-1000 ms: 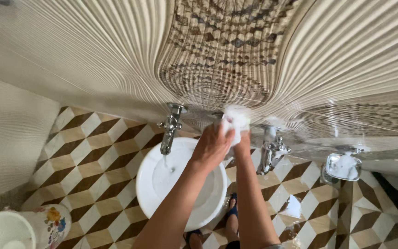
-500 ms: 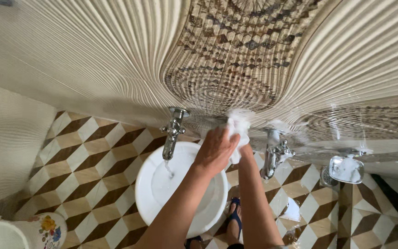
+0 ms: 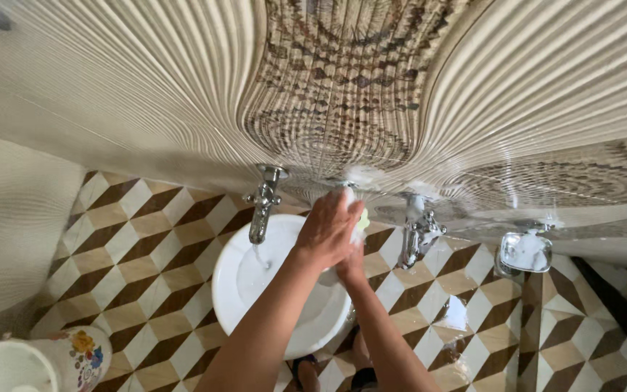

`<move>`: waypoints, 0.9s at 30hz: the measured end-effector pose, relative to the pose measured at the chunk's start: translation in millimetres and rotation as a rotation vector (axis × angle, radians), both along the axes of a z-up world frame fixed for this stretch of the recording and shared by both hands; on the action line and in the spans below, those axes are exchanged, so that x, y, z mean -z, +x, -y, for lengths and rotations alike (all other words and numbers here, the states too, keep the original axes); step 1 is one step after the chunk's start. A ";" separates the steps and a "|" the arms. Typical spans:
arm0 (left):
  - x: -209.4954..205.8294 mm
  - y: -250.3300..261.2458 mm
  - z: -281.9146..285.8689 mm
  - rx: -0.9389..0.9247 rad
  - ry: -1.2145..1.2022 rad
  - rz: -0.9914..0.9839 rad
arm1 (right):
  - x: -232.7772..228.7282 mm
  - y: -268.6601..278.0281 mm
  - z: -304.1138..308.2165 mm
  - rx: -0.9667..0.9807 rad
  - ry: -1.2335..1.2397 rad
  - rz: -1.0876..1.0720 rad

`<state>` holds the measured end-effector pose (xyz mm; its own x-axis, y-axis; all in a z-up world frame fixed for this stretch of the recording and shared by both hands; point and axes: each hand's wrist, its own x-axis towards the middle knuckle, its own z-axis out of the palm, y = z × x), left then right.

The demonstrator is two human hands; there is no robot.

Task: The person fills a white basin with water from a wall-mounted tap and scrubs a sponge. They then apply soap to the sponge and scrub the wall tiles and taps. Finally, they clean a toothbrush holder mounted on the wall.

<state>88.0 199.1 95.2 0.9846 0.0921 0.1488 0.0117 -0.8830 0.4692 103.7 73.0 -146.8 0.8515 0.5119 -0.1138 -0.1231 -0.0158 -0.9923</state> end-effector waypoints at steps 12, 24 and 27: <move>2.4 -1.1 1.8 0.007 0.033 -0.087 | 3.0 -8.1 -7.2 0.057 -0.128 0.116; 27.5 3.6 -4.6 -0.073 -0.246 -0.007 | -0.3 -4.8 -12.4 0.108 -0.164 0.175; 23.2 2.0 -2.5 0.070 0.084 -0.054 | -2.6 -9.0 -12.3 0.167 -0.280 0.377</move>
